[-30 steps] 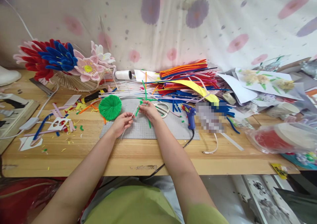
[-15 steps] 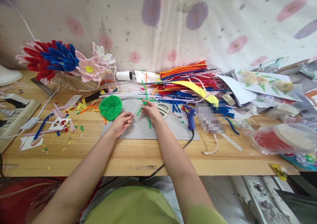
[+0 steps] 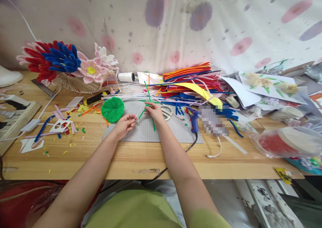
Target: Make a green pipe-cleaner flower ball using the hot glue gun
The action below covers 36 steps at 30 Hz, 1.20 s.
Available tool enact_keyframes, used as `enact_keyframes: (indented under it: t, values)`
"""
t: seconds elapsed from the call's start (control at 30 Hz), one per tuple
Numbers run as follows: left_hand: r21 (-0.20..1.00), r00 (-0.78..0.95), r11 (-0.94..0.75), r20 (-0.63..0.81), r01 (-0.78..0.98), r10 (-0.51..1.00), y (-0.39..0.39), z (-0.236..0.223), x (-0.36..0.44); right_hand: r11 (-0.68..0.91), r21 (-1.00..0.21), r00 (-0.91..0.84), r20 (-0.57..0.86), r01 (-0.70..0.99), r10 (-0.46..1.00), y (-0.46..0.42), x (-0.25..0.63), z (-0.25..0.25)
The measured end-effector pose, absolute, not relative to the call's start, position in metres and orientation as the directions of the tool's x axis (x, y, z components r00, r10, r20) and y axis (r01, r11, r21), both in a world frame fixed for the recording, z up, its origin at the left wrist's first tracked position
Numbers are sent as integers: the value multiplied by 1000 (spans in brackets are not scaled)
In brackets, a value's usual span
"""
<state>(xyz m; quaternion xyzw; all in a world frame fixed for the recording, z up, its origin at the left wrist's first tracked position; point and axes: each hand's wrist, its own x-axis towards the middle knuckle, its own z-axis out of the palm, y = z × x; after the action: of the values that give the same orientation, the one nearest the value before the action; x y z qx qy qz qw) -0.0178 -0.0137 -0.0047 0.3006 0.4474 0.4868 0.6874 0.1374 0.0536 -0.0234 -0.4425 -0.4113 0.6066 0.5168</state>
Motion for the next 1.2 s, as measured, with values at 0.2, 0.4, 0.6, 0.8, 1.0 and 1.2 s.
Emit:
enact_keyframes:
  t: [0.2, 0.4, 0.6, 0.8, 1.0, 1.2]
  values:
    - [870, 83, 319, -311, -375, 947, -13, -6, -18, -147, -955, -76, -131, -259, 988, 56, 138, -26]
    - [879, 59, 308, -308, -365, 950, -12, -7, -19, -118, -980, -53, -111, -162, 992, 56, 139, -26]
    - [870, 87, 330, -321, -365, 943, -12, -7, -20, -86, -988, -61, -78, -131, 995, 55, 137, -25]
    - [870, 72, 347, -344, -349, 936, -12, -7, -20, 49, -999, -32, 50, -21, 998, 58, 135, -30]
    - [871, 59, 368, -369, -327, 927, -12, -6, -18, 127, -986, -12, 127, 104, 992, 59, 135, -35]
    - [869, 69, 372, -371, -327, 926, -14, -4, -17, 119, -979, -7, 119, 168, 993, 59, 135, -37]
